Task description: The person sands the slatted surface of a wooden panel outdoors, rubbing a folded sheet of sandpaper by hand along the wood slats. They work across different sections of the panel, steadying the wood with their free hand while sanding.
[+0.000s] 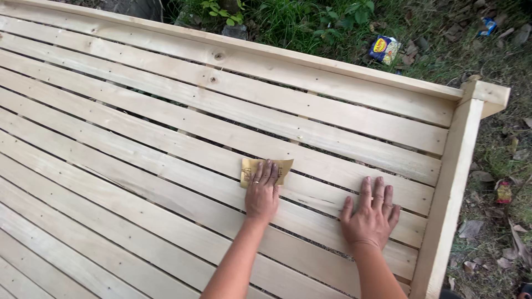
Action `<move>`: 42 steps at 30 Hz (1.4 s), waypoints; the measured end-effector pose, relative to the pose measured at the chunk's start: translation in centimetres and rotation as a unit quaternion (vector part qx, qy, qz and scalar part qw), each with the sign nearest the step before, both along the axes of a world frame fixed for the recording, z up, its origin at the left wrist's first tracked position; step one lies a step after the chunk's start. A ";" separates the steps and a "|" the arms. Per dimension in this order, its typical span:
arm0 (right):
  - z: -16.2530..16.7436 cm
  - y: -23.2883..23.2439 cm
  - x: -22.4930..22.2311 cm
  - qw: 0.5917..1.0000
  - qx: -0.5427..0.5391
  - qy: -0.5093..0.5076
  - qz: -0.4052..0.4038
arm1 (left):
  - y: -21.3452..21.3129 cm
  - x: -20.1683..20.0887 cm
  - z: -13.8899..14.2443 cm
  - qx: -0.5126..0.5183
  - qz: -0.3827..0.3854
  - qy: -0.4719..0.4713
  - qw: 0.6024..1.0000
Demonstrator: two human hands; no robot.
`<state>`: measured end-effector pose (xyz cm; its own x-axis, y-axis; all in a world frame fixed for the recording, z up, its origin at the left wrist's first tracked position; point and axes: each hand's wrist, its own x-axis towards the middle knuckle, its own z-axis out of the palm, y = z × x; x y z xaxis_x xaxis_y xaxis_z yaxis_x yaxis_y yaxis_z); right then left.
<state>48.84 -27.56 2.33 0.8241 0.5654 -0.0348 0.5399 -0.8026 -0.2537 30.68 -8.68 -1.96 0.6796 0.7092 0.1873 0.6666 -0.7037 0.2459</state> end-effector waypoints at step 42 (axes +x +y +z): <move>-1.1 7.2 -4.6 0.997 0.016 0.033 -0.065 | 18.3 -8.6 4.8 -0.079 0.264 -0.009 0.961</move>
